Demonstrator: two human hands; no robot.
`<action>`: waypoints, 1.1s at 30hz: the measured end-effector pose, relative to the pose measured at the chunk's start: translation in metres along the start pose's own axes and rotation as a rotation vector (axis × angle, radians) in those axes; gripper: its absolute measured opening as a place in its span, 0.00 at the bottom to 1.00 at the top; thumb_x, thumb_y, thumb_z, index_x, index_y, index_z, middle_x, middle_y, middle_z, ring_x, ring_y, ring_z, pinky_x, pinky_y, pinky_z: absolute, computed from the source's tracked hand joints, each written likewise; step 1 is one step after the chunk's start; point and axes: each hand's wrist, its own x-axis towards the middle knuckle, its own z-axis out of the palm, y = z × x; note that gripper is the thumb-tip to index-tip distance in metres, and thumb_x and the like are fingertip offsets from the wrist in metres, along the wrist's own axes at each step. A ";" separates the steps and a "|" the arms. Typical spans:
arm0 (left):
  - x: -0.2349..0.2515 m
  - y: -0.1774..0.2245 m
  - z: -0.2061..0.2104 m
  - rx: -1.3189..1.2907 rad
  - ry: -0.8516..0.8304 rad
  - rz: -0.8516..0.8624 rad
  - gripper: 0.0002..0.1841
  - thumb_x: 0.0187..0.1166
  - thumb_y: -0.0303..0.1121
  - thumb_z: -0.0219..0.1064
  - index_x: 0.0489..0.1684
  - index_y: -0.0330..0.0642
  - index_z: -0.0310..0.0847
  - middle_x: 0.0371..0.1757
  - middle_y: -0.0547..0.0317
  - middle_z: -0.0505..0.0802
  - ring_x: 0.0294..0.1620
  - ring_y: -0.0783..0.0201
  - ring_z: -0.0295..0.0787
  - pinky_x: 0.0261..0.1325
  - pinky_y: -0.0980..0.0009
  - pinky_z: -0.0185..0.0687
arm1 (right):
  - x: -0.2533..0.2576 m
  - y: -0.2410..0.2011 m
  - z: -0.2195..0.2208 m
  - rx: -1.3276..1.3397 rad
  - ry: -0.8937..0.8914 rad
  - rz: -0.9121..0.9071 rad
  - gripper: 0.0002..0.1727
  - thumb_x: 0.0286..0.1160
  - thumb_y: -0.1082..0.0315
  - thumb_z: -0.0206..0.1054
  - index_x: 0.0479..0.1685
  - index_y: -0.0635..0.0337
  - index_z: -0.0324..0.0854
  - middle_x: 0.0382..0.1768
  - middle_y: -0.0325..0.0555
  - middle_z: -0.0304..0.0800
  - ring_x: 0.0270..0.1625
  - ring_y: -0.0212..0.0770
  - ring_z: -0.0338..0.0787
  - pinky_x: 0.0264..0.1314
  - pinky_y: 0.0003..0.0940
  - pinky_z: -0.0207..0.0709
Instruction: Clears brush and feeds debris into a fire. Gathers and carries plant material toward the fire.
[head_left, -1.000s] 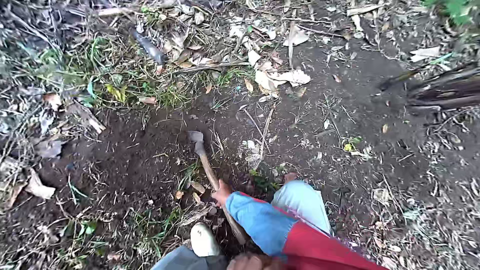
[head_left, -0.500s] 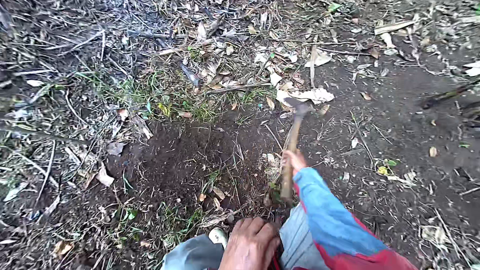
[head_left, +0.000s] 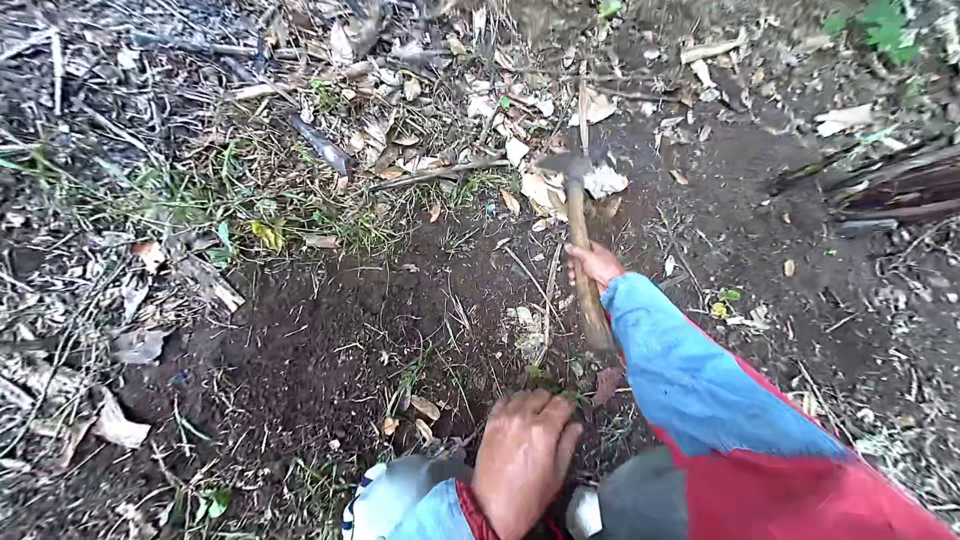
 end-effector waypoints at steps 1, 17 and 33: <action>-0.002 0.003 0.003 -0.008 -0.018 -0.034 0.14 0.85 0.47 0.64 0.49 0.53 0.93 0.45 0.62 0.96 0.51 0.60 0.95 0.54 0.54 0.91 | 0.007 -0.006 0.015 0.018 -0.034 0.002 0.26 0.89 0.53 0.62 0.78 0.57 0.67 0.35 0.47 0.83 0.26 0.40 0.84 0.30 0.38 0.84; -0.134 0.049 -0.079 -0.304 -0.416 -0.795 0.19 0.86 0.46 0.60 0.58 0.43 0.90 0.54 0.47 0.95 0.58 0.49 0.94 0.65 0.42 0.86 | -0.202 -0.172 -0.044 0.330 -0.107 0.186 0.15 0.84 0.67 0.63 0.65 0.56 0.71 0.29 0.41 0.82 0.21 0.33 0.80 0.22 0.29 0.79; -0.174 0.090 -0.295 -0.356 -0.944 -1.121 0.30 0.93 0.47 0.54 0.87 0.38 0.66 0.83 0.36 0.78 0.87 0.41 0.70 0.89 0.45 0.58 | -0.413 -0.115 -0.137 -0.143 0.217 0.790 0.19 0.85 0.68 0.61 0.66 0.74 0.72 0.40 0.56 0.81 0.33 0.41 0.82 0.38 0.41 0.81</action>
